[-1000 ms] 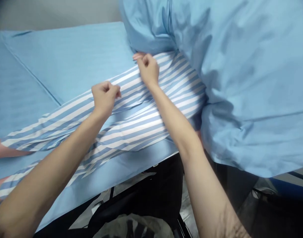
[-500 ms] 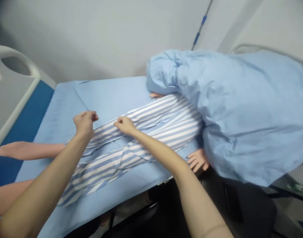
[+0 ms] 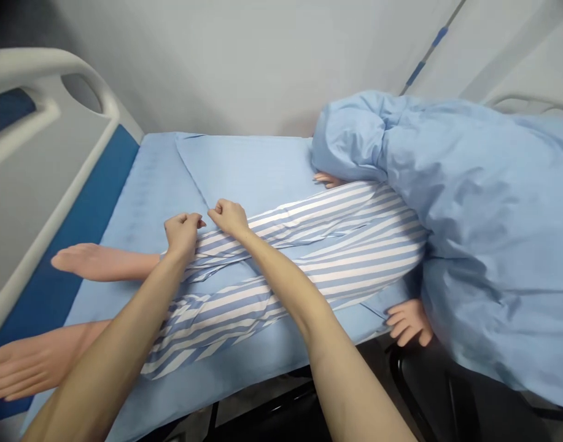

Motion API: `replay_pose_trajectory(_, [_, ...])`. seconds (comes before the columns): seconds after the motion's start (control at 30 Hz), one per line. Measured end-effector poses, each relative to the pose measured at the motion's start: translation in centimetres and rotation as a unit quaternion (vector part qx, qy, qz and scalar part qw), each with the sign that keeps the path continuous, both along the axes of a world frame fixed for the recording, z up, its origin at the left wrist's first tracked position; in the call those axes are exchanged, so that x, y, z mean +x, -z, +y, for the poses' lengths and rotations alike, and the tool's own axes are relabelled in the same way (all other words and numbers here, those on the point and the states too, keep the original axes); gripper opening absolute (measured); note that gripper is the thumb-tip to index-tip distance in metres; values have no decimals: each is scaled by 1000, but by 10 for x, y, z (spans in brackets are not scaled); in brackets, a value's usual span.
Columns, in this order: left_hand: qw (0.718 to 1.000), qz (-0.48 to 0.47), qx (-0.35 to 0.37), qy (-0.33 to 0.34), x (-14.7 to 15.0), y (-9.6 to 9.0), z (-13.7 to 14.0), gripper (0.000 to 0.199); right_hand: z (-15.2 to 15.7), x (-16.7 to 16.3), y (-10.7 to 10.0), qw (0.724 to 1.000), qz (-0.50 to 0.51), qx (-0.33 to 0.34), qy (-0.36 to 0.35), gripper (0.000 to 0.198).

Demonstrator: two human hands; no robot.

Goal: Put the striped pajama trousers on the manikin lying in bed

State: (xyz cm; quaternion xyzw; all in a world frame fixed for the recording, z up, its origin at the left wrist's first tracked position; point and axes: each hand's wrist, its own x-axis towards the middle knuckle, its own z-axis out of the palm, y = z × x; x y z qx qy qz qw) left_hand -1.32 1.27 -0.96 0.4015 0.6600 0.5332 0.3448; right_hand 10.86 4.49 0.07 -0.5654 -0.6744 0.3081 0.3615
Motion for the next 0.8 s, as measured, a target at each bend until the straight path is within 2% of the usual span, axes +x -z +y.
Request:
replay_pose_trajectory(0.07, [999, -9, 40, 13, 7, -4, -4, 23, -1, 2, 5, 999, -28, 3, -21, 23])
replay_pose_trajectory(0.17, [995, 4, 78, 64, 18, -3, -11, 30, -4, 10, -1, 997, -44, 9, -55, 22])
replay_pose_trajectory(0.23, [993, 19, 71, 94, 22, 1, -15, 35, -3, 19, -9, 998, -41, 13, -51, 22])
replay_pose_trajectory(0.33, [995, 27, 44, 91, 22, 6, -17, 33, 0, 36, -18, 999, -17, 33, -24, 23])
replay_pose_trajectory(0.43, [996, 19, 32, 84, 20, 5, -17, 30, 2, 51, -13, 999, 2, 28, 16, 23])
replay_pose_trajectory(0.53, [994, 23, 31, 98, 24, 0, -17, 27, -1, 56, -2, 1000, 13, 14, 24, 23])
replay_pose_trajectory(0.63, [992, 27, 46, 112, 38, -4, -13, 25, -6, 56, 1, 999, 41, 21, 15, 22])
replay_pose_trajectory(0.8, [991, 11, 44, 124, 73, -2, -2, 26, 3, 84, -16, 996, 78, 47, 22, 22])
